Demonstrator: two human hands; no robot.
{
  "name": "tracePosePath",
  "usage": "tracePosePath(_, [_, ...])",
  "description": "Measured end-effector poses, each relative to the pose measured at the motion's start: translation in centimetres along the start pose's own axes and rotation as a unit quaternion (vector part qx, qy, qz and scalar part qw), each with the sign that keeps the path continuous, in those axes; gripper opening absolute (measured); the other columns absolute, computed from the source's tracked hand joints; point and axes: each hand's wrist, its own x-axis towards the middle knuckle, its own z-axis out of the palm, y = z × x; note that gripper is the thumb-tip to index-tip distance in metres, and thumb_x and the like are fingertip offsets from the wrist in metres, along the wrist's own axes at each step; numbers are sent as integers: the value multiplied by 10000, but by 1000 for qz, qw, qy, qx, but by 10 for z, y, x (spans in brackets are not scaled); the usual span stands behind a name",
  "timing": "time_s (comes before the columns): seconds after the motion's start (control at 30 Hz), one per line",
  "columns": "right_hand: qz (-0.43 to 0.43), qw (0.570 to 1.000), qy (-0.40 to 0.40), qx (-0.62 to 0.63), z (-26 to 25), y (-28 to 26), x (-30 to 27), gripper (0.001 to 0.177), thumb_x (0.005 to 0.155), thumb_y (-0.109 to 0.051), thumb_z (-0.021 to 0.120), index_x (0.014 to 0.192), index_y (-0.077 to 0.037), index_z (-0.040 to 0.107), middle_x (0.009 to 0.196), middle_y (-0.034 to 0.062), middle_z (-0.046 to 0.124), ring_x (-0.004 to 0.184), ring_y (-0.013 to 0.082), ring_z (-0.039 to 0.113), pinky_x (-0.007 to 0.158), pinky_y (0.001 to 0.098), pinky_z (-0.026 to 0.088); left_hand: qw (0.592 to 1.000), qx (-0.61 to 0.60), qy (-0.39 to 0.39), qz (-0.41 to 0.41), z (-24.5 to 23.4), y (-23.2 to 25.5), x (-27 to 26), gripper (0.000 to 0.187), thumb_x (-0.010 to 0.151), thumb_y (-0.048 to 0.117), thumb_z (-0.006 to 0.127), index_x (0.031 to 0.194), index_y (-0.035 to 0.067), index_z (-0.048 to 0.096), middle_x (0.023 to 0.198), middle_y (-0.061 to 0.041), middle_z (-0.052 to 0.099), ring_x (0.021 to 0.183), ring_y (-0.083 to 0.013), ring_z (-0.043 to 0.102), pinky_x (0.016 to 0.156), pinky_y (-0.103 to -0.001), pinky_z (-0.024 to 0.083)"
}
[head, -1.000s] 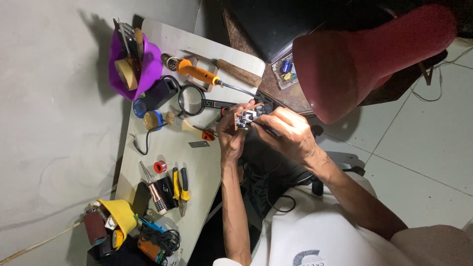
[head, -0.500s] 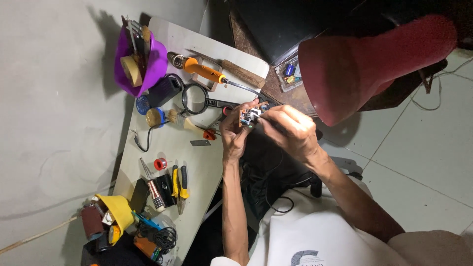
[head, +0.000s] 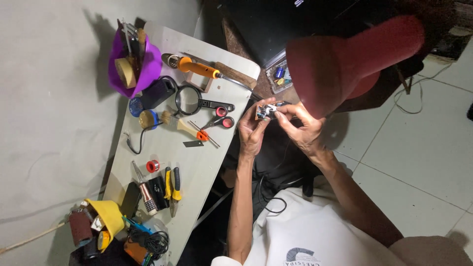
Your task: The person holds a small circuit board and uses a soldering iron to apply solder to its components. They then use a magnifying glass to closely view the board's surface.
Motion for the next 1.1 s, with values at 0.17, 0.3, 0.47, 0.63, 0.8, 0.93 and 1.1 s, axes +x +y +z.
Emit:
tracePosePath(0.17, [-18, 998, -7, -52, -4, -9, 7, 67, 893, -51, 829, 943, -85, 801, 648, 29, 657, 605, 191, 672, 593, 297, 535, 998, -48, 14, -23, 3, -15, -3, 420, 955, -46, 654, 1368, -23, 578, 1348, -275, 621, 1332, -373, 547, 1091, -432, 520])
tracePosePath(0.3, [-60, 996, -4, -58, 5, -3, 6, 56, 896, -47, 821, 917, -95, 801, 719, 44, 692, 628, 184, 684, 601, 279, 533, 995, -90, 20, -39, -7, -27, -4, 432, 962, -64, 630, 1388, -18, 573, 1367, -299, 600, 1348, -403, 526, 1096, -457, 519])
tracePosePath(0.47, [-80, 995, -10, -56, 15, 2, 4, 62, 888, -31, 816, 905, -84, 789, 750, 62, 696, 633, 201, 676, 596, 287, 535, 995, -93, 12, -39, -13, -25, -2, 441, 954, -85, 631, 1386, -11, 579, 1383, -304, 586, 1358, -413, 510, 1107, -478, 508])
tracePosePath(0.63, [-89, 995, -13, -39, 18, 1, 5, 43, 906, -16, 797, 907, -51, 772, 769, 90, 694, 655, 238, 686, 604, 305, 551, 996, -86, 7, -38, -15, -19, 1, 444, 953, -81, 635, 1386, 4, 586, 1388, -310, 580, 1362, -420, 505, 1109, -486, 503])
tracePosePath(0.8, [-110, 992, -21, -65, 17, 0, 8, 47, 902, -28, 804, 876, -32, 765, 738, 91, 663, 669, 246, 672, 620, 318, 554, 996, -84, 11, -40, -16, -21, 0, 430, 949, -71, 643, 1369, 16, 607, 1376, -308, 591, 1366, -430, 497, 1126, -516, 477])
tracePosePath(0.93, [-108, 993, -19, -47, 18, -3, 8, 26, 910, -3, 791, 904, -13, 768, 741, 112, 651, 690, 270, 681, 634, 341, 563, 996, -79, 8, -39, -15, -18, 0, 421, 953, -66, 644, 1364, 15, 606, 1377, -315, 587, 1367, -432, 497, 1132, -523, 470])
tracePosePath(1.1, [-101, 993, -22, -56, 19, -2, 7, 25, 903, -16, 796, 918, -19, 777, 740, 106, 657, 700, 268, 676, 647, 355, 557, 996, -78, 7, -43, -14, -14, 0, 425, 949, -50, 660, 1365, 26, 613, 1375, -311, 592, 1364, -431, 504, 1134, -522, 462])
